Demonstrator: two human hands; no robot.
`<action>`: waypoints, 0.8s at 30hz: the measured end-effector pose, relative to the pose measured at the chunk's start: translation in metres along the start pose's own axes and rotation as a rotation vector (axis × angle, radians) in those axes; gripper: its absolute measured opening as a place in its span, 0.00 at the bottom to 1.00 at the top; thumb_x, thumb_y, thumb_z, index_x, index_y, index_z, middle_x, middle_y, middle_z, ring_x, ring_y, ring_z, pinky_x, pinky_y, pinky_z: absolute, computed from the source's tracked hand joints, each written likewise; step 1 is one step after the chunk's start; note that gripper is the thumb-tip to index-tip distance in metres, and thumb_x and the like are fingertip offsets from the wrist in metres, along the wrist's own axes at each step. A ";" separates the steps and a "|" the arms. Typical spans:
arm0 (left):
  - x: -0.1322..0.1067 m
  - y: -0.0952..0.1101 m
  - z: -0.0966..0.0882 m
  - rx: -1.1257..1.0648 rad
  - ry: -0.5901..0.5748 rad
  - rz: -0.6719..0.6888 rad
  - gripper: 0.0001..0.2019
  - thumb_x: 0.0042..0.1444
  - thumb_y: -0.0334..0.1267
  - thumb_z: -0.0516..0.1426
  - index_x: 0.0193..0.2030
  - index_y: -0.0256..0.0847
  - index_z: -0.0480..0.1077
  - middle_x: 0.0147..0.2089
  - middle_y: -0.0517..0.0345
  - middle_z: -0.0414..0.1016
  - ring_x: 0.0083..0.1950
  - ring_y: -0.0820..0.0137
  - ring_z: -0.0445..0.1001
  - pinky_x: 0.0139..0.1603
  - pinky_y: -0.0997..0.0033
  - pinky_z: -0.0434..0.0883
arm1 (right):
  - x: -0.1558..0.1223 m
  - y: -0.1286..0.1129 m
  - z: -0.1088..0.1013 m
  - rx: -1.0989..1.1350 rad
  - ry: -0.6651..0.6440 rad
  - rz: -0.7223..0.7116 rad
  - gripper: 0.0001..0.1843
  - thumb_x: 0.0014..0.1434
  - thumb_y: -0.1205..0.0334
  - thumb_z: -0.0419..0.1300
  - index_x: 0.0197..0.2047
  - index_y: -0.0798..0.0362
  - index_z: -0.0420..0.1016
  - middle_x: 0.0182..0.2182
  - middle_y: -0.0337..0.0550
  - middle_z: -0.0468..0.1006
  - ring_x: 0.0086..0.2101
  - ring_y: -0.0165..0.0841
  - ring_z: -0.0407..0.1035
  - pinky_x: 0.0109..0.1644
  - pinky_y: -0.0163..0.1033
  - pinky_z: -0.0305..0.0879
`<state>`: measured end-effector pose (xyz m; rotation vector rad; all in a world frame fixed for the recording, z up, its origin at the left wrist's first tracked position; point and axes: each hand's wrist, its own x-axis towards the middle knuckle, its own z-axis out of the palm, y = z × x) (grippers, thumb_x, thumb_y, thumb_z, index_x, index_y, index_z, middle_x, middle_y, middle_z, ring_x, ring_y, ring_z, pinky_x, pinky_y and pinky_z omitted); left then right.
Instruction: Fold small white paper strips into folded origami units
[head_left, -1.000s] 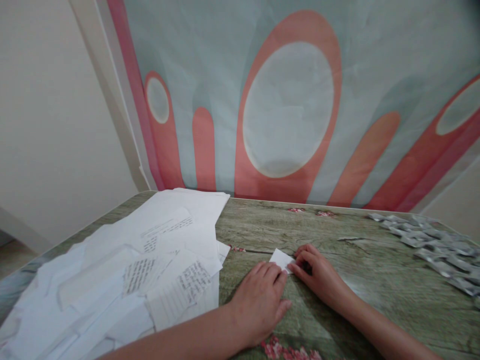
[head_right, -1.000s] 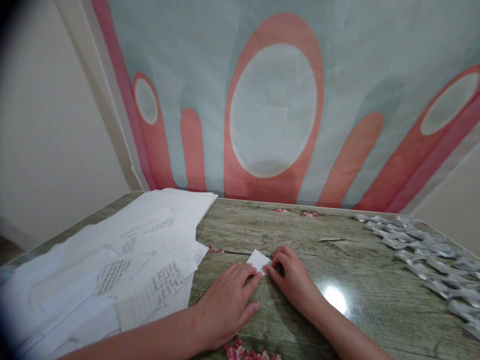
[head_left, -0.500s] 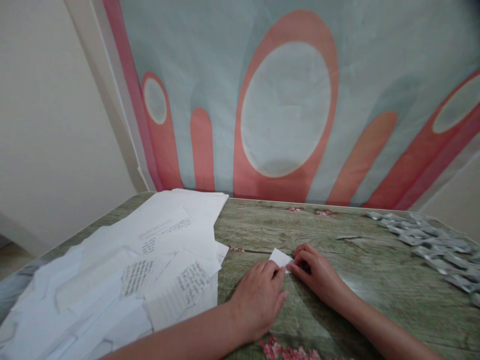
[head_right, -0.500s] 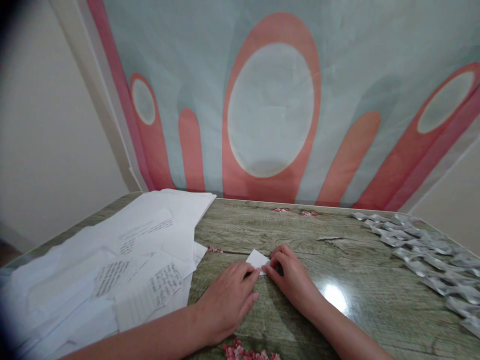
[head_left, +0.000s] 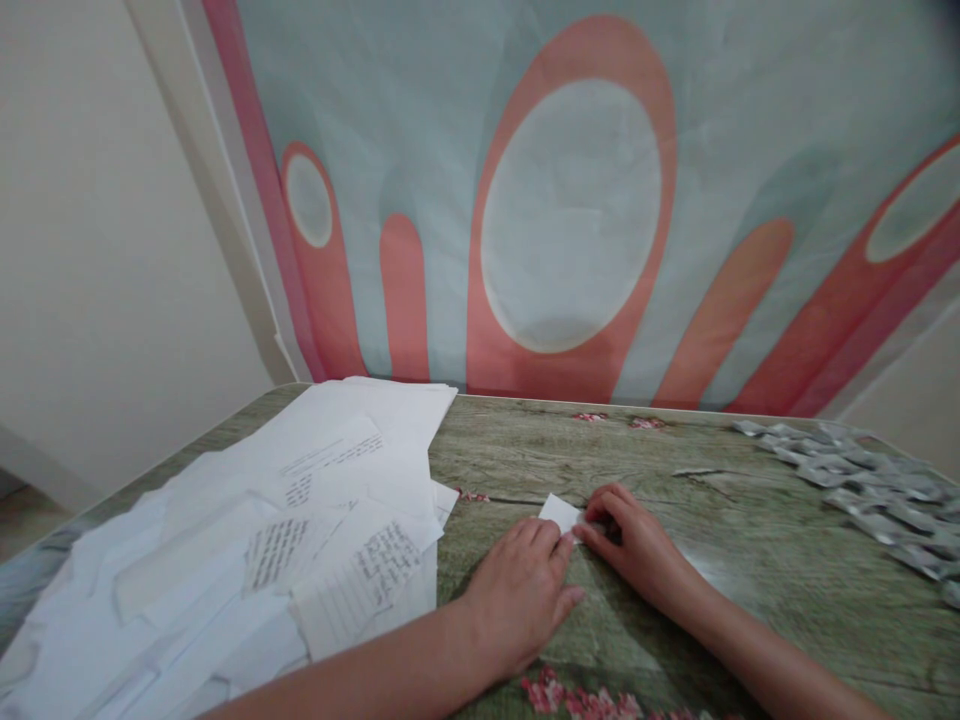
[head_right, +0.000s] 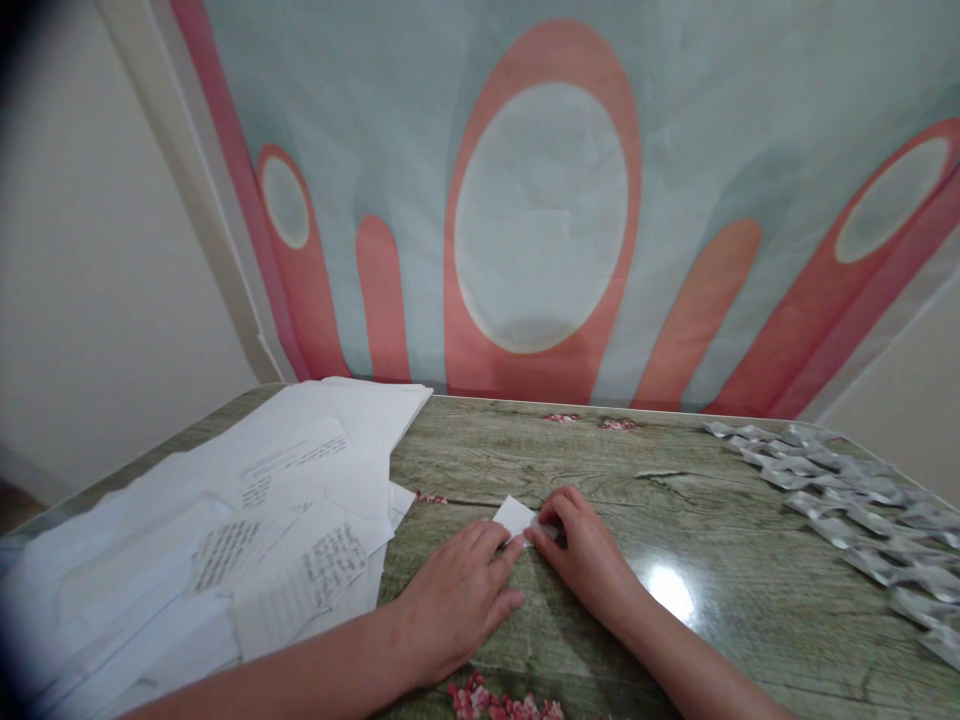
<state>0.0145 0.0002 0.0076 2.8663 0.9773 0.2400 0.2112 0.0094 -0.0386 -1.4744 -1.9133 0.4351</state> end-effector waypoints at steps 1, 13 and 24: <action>0.000 0.000 0.000 0.011 0.001 0.004 0.22 0.59 0.44 0.53 0.57 0.36 0.59 0.48 0.49 0.66 0.52 0.60 0.64 0.55 0.59 0.62 | -0.001 -0.001 0.000 -0.010 0.013 -0.008 0.05 0.56 0.60 0.56 0.32 0.52 0.66 0.33 0.44 0.68 0.32 0.34 0.65 0.35 0.40 0.65; 0.002 -0.003 0.009 0.110 0.055 0.025 0.25 0.60 0.51 0.49 0.57 0.35 0.62 0.54 0.46 0.66 0.61 0.59 0.58 0.62 0.57 0.52 | -0.005 0.005 0.000 -0.325 0.105 -0.052 0.17 0.54 0.53 0.58 0.45 0.51 0.67 0.44 0.49 0.70 0.45 0.42 0.63 0.48 0.48 0.59; 0.002 -0.003 0.008 0.108 0.058 0.017 0.23 0.60 0.51 0.49 0.56 0.36 0.63 0.55 0.47 0.66 0.63 0.58 0.55 0.62 0.56 0.52 | -0.009 0.023 -0.008 -0.403 0.092 0.032 0.22 0.53 0.49 0.57 0.49 0.49 0.67 0.48 0.49 0.69 0.48 0.44 0.62 0.49 0.50 0.58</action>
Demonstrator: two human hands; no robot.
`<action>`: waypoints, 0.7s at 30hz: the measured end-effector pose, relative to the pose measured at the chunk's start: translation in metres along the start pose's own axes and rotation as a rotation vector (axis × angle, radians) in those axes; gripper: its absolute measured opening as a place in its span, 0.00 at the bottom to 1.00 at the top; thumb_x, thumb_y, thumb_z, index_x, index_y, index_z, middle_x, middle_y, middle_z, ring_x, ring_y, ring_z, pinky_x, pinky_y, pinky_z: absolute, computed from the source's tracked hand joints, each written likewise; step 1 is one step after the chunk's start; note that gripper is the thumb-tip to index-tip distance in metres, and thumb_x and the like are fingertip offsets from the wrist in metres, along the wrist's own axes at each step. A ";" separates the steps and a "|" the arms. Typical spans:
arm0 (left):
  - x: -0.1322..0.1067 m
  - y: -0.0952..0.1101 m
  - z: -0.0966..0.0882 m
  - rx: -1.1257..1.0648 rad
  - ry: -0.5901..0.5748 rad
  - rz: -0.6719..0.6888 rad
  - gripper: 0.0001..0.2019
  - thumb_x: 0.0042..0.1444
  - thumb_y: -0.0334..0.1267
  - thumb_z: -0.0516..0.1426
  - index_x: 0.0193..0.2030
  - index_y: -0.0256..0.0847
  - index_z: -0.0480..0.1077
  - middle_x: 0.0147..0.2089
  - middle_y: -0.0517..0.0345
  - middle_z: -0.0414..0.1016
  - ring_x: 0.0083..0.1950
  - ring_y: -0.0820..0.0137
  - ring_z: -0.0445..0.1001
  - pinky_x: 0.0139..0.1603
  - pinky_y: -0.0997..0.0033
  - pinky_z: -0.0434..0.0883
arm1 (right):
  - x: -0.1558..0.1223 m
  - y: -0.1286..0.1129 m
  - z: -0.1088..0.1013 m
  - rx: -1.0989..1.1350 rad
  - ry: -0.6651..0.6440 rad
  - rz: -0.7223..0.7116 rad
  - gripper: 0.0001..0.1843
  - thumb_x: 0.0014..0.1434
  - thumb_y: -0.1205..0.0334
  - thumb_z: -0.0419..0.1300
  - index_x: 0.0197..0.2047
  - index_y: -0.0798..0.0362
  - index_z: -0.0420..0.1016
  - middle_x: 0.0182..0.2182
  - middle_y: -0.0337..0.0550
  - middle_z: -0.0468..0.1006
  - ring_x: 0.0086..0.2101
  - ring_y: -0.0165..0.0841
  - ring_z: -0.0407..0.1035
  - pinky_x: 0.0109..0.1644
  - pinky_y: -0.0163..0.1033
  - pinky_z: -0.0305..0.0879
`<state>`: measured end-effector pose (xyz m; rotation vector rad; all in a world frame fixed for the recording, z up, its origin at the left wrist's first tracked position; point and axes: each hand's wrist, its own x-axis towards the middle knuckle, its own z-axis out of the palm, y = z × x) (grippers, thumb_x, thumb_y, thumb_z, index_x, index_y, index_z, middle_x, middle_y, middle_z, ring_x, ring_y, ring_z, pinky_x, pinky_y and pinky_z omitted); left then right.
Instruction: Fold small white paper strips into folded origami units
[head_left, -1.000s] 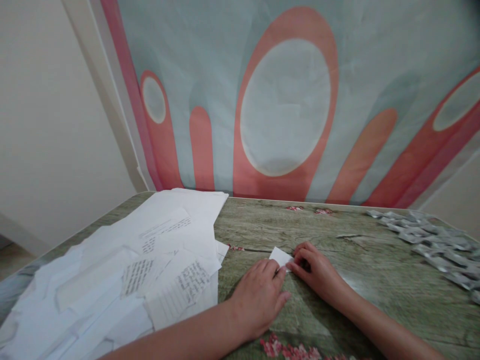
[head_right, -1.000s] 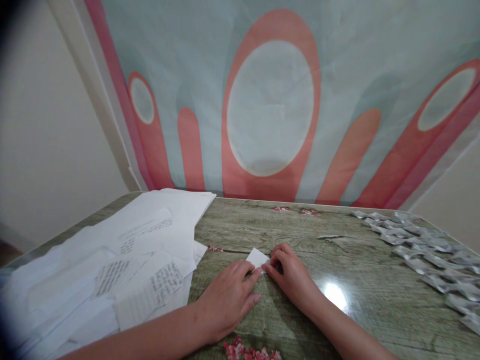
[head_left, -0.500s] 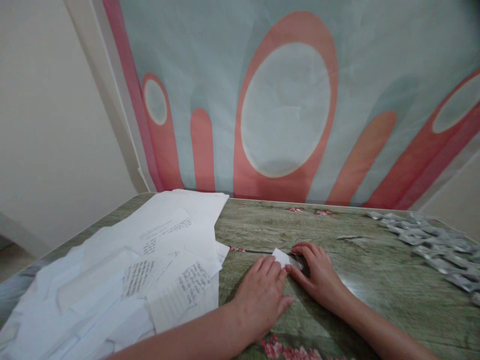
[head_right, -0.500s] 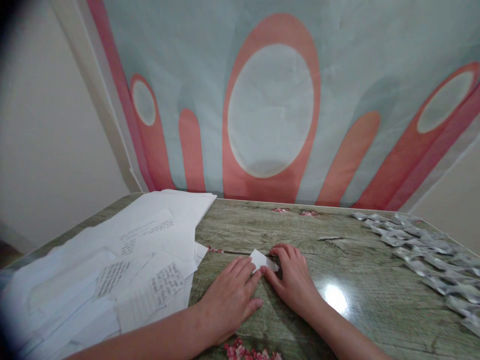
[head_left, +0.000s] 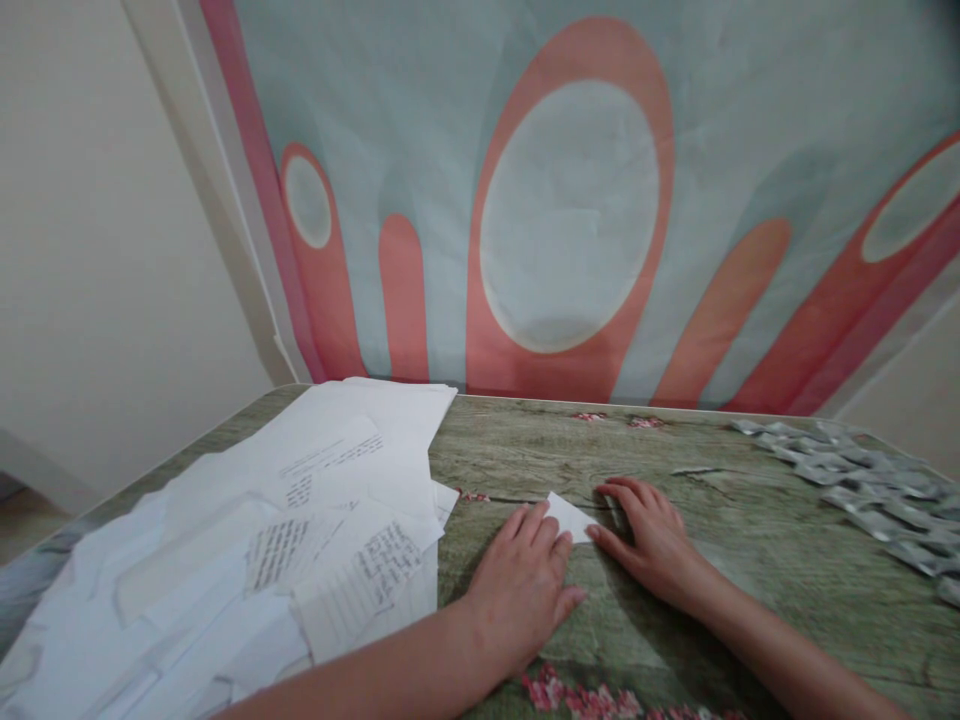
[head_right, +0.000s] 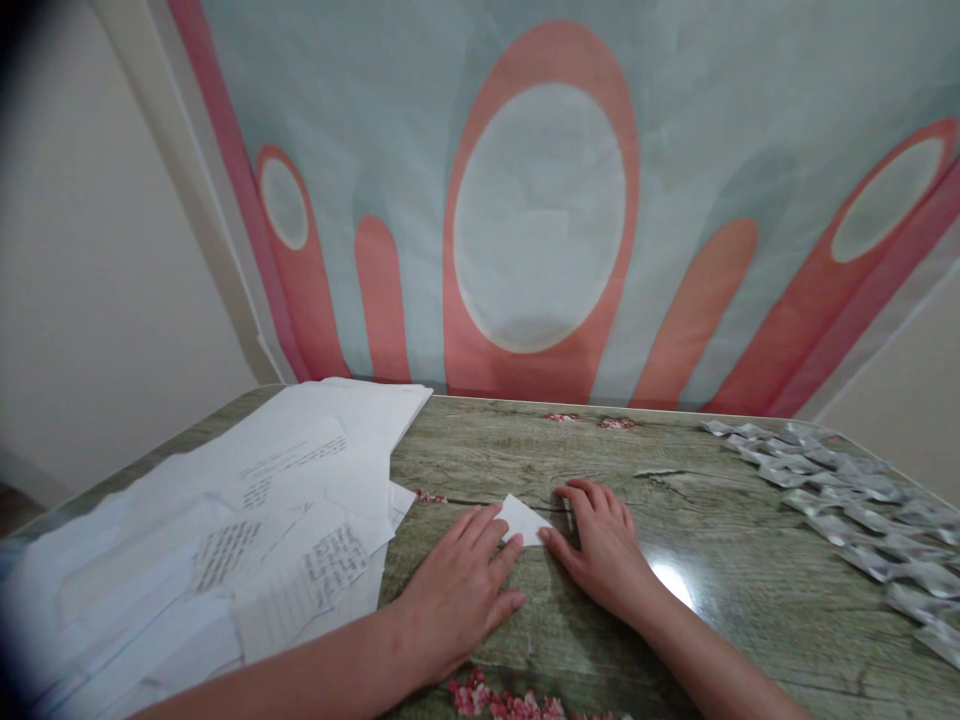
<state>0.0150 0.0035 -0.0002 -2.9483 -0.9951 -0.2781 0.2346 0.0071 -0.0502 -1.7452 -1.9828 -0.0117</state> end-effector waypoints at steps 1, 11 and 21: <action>0.000 0.000 0.000 0.000 0.003 0.000 0.23 0.60 0.50 0.49 0.56 0.37 0.63 0.55 0.47 0.66 0.64 0.58 0.54 0.63 0.56 0.52 | 0.000 0.002 0.000 -0.002 0.006 -0.002 0.22 0.53 0.49 0.57 0.49 0.49 0.67 0.48 0.49 0.69 0.48 0.44 0.62 0.49 0.50 0.58; 0.000 0.000 -0.002 -0.011 0.017 0.007 0.22 0.60 0.49 0.50 0.55 0.36 0.63 0.56 0.47 0.66 0.65 0.58 0.51 0.64 0.57 0.51 | -0.005 -0.003 -0.003 0.012 0.105 -0.043 0.19 0.54 0.52 0.58 0.48 0.49 0.68 0.49 0.50 0.68 0.49 0.45 0.61 0.49 0.51 0.59; 0.000 -0.002 0.003 -0.006 0.040 0.004 0.23 0.60 0.50 0.49 0.56 0.36 0.62 0.56 0.46 0.65 0.65 0.59 0.51 0.63 0.57 0.51 | -0.020 -0.050 -0.027 -0.048 -0.052 -0.291 0.20 0.53 0.76 0.54 0.45 0.47 0.75 0.41 0.45 0.75 0.41 0.40 0.64 0.44 0.46 0.58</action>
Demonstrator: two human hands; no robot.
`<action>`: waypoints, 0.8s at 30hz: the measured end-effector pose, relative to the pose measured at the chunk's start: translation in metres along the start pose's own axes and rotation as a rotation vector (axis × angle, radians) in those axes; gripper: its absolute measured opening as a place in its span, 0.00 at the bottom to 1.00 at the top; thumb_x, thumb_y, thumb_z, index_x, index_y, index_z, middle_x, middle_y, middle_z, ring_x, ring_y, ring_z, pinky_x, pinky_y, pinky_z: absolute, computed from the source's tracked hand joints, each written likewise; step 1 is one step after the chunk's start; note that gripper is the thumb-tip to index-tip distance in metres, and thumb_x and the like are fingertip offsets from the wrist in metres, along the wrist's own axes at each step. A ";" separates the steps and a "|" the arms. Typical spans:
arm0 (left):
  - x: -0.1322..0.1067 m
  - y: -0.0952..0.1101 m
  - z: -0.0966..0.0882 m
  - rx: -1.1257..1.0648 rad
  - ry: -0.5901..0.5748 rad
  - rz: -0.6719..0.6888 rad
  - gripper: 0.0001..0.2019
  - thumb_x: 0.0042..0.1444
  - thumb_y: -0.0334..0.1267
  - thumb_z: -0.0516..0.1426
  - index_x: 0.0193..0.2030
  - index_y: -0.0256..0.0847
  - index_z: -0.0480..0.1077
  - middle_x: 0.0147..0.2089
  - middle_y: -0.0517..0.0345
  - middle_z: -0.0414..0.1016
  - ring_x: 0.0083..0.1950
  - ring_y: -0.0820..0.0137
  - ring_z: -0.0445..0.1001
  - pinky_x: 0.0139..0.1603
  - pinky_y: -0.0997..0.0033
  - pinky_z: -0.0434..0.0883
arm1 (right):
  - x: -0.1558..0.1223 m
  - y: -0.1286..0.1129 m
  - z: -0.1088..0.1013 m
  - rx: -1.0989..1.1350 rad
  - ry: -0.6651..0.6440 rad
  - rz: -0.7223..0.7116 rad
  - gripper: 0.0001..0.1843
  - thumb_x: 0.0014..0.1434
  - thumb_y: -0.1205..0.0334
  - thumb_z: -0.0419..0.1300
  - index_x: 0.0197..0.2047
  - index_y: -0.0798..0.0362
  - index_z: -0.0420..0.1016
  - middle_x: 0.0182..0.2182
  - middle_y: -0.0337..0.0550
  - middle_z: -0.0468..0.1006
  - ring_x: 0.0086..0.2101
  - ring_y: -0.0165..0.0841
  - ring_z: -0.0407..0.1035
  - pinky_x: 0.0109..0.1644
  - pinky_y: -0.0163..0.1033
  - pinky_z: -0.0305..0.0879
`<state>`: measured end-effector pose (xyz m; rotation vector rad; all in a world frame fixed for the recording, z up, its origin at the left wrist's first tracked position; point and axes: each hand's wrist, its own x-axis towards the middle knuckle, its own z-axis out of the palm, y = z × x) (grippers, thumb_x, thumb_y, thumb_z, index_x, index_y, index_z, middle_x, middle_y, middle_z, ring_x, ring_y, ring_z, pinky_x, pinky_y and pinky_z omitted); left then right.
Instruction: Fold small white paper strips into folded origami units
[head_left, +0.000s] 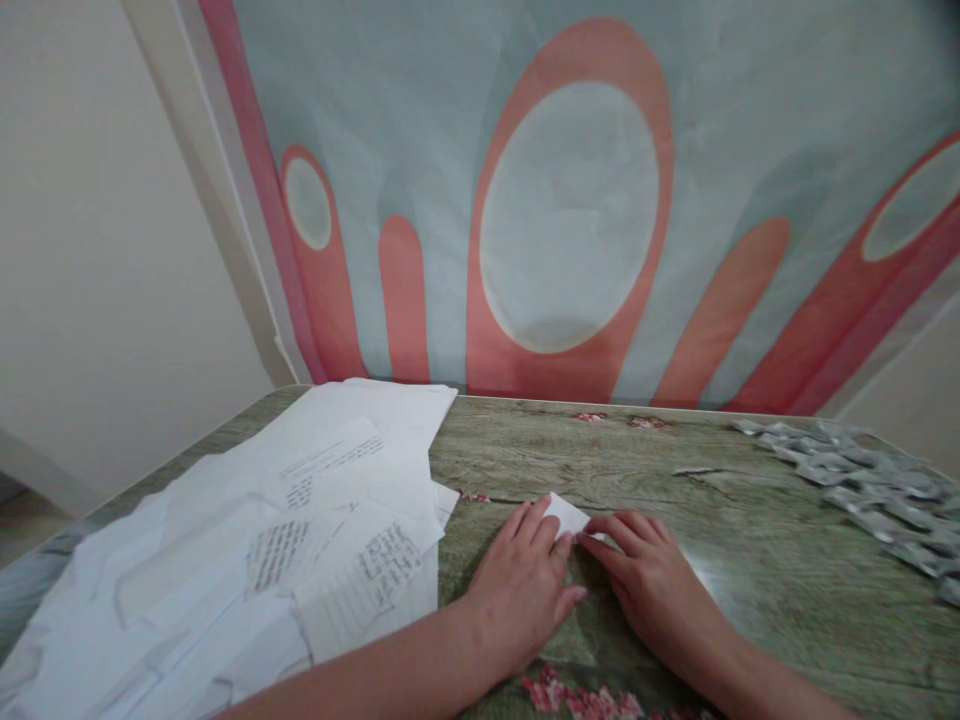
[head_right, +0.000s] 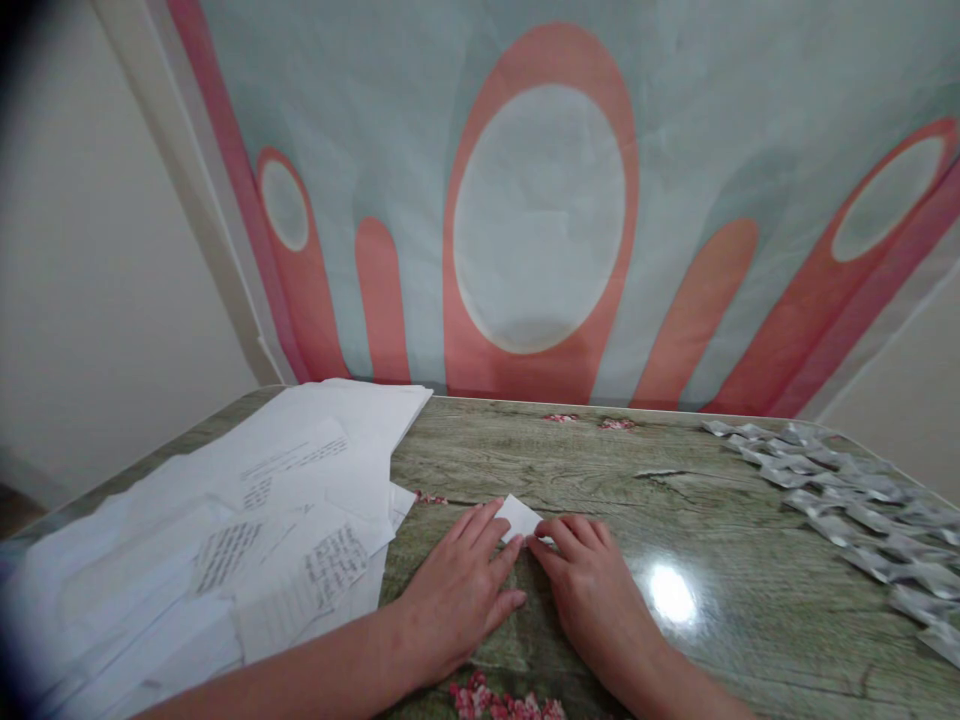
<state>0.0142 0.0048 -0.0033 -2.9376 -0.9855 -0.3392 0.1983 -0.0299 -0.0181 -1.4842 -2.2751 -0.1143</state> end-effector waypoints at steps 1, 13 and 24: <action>0.000 0.000 0.000 -0.004 -0.001 -0.001 0.23 0.61 0.50 0.49 0.56 0.36 0.62 0.56 0.46 0.65 0.65 0.59 0.50 0.64 0.57 0.51 | 0.000 -0.002 0.001 -0.010 -0.012 -0.005 0.19 0.53 0.76 0.55 0.45 0.48 0.75 0.41 0.45 0.75 0.41 0.40 0.64 0.44 0.46 0.58; 0.000 -0.003 -0.010 -0.020 -0.018 -0.020 0.20 0.61 0.49 0.48 0.54 0.40 0.65 0.56 0.48 0.65 0.64 0.58 0.52 0.63 0.54 0.50 | 0.002 -0.005 0.000 -0.104 -0.068 -0.048 0.16 0.52 0.72 0.61 0.45 0.51 0.75 0.39 0.45 0.75 0.40 0.40 0.65 0.44 0.45 0.59; -0.001 -0.003 -0.010 -0.032 -0.039 -0.051 0.20 0.61 0.50 0.48 0.54 0.41 0.65 0.56 0.49 0.65 0.65 0.57 0.52 0.63 0.51 0.51 | 0.002 -0.003 0.003 -0.111 -0.065 -0.038 0.14 0.51 0.70 0.64 0.43 0.52 0.75 0.38 0.42 0.74 0.40 0.37 0.65 0.46 0.43 0.57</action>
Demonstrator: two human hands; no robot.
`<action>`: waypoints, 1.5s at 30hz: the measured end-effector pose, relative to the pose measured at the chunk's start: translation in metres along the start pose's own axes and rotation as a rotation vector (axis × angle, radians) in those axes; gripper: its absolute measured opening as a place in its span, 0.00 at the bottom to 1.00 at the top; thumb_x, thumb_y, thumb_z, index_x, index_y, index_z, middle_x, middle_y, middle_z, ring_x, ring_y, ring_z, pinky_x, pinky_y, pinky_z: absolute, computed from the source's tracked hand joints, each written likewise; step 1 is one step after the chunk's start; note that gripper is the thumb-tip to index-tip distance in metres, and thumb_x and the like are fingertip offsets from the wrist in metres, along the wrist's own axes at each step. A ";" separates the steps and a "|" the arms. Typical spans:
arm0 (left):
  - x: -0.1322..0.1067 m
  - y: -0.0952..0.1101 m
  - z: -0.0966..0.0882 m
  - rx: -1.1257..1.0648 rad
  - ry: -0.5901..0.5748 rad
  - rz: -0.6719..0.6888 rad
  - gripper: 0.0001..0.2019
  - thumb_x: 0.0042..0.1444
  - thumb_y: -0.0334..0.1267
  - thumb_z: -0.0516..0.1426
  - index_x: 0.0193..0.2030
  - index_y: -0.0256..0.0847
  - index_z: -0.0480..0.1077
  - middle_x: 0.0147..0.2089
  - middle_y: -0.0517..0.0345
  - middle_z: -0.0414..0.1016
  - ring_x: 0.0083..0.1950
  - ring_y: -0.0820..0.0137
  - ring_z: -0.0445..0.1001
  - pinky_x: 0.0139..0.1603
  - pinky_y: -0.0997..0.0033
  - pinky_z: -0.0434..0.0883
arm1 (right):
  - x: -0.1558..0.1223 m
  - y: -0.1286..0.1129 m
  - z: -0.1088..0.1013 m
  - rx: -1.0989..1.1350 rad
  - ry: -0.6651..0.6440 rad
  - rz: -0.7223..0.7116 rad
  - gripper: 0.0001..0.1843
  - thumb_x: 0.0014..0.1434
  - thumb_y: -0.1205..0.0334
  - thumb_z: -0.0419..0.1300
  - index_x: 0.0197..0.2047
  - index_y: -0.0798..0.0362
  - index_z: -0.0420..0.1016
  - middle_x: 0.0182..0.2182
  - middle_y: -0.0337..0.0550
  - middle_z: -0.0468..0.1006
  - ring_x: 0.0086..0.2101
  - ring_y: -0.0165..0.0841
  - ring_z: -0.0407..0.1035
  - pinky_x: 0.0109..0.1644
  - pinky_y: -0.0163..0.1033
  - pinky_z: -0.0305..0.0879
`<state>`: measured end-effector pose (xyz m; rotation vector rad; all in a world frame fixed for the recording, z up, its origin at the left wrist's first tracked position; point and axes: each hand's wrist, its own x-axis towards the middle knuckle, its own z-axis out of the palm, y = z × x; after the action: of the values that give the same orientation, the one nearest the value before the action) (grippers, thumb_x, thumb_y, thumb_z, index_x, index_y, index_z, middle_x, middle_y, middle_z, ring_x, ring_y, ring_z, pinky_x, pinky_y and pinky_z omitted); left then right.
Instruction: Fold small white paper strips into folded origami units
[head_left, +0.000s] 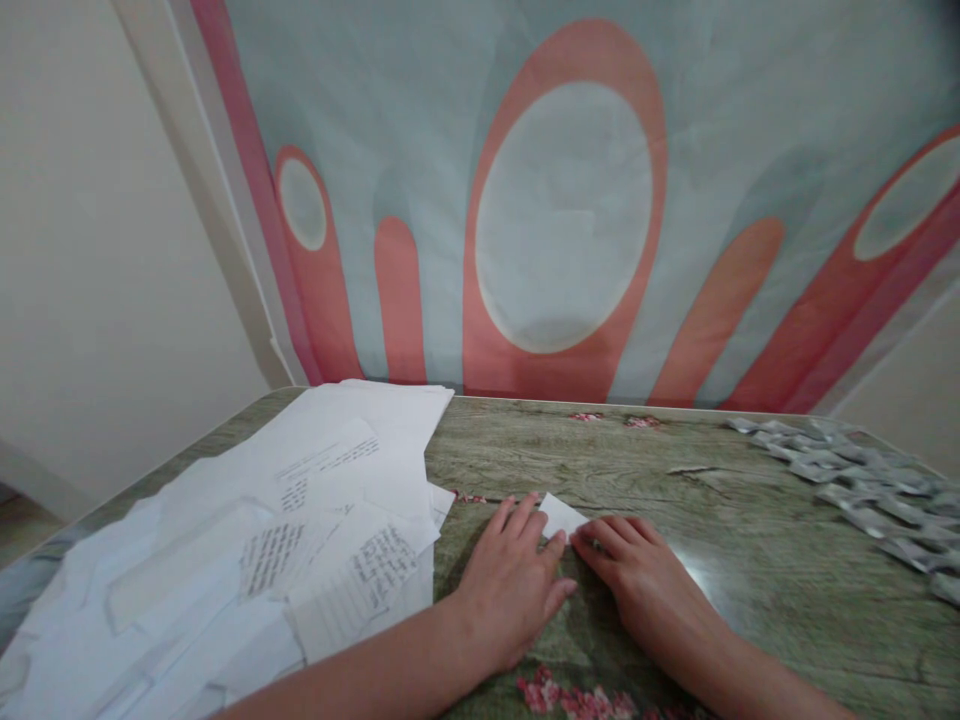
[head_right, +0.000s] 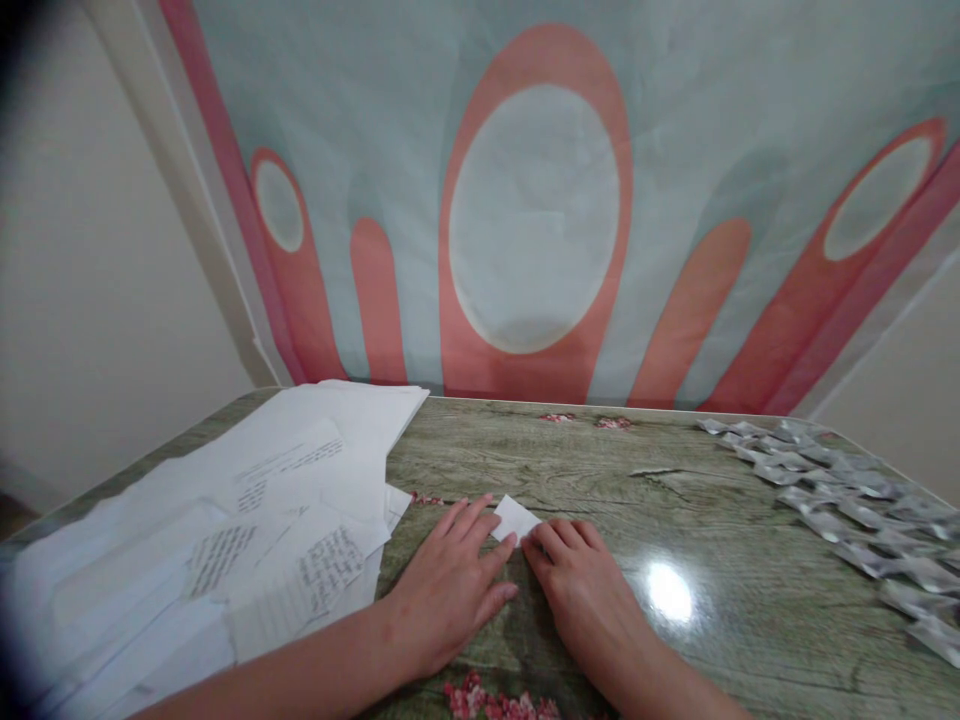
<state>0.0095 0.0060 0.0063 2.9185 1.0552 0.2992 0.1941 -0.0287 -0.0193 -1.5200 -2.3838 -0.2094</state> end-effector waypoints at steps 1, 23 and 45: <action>0.000 0.000 0.000 0.000 0.001 0.000 0.20 0.61 0.50 0.48 0.54 0.41 0.66 0.56 0.49 0.65 0.65 0.57 0.52 0.63 0.51 0.51 | 0.000 0.000 0.000 0.002 0.000 0.001 0.14 0.51 0.69 0.65 0.43 0.52 0.75 0.38 0.42 0.74 0.40 0.37 0.65 0.46 0.42 0.57; 0.000 -0.010 -0.008 0.087 0.016 -0.069 0.15 0.59 0.41 0.53 0.47 0.33 0.70 0.50 0.46 0.71 0.61 0.56 0.57 0.62 0.52 0.52 | 0.000 -0.002 -0.001 -0.027 -0.010 -0.003 0.16 0.52 0.70 0.64 0.46 0.53 0.74 0.39 0.43 0.75 0.40 0.37 0.66 0.45 0.42 0.60; 0.004 -0.033 0.008 0.142 0.153 0.387 0.10 0.63 0.29 0.46 0.45 0.37 0.67 0.38 0.53 0.75 0.41 0.68 0.72 0.46 0.64 0.68 | -0.007 -0.001 0.007 -0.008 0.037 -0.074 0.22 0.51 0.79 0.53 0.50 0.59 0.70 0.47 0.51 0.73 0.43 0.38 0.66 0.47 0.44 0.68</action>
<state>-0.0063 0.0343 -0.0039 3.2616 0.5311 0.4805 0.1947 -0.0329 -0.0281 -1.4198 -2.4156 -0.2611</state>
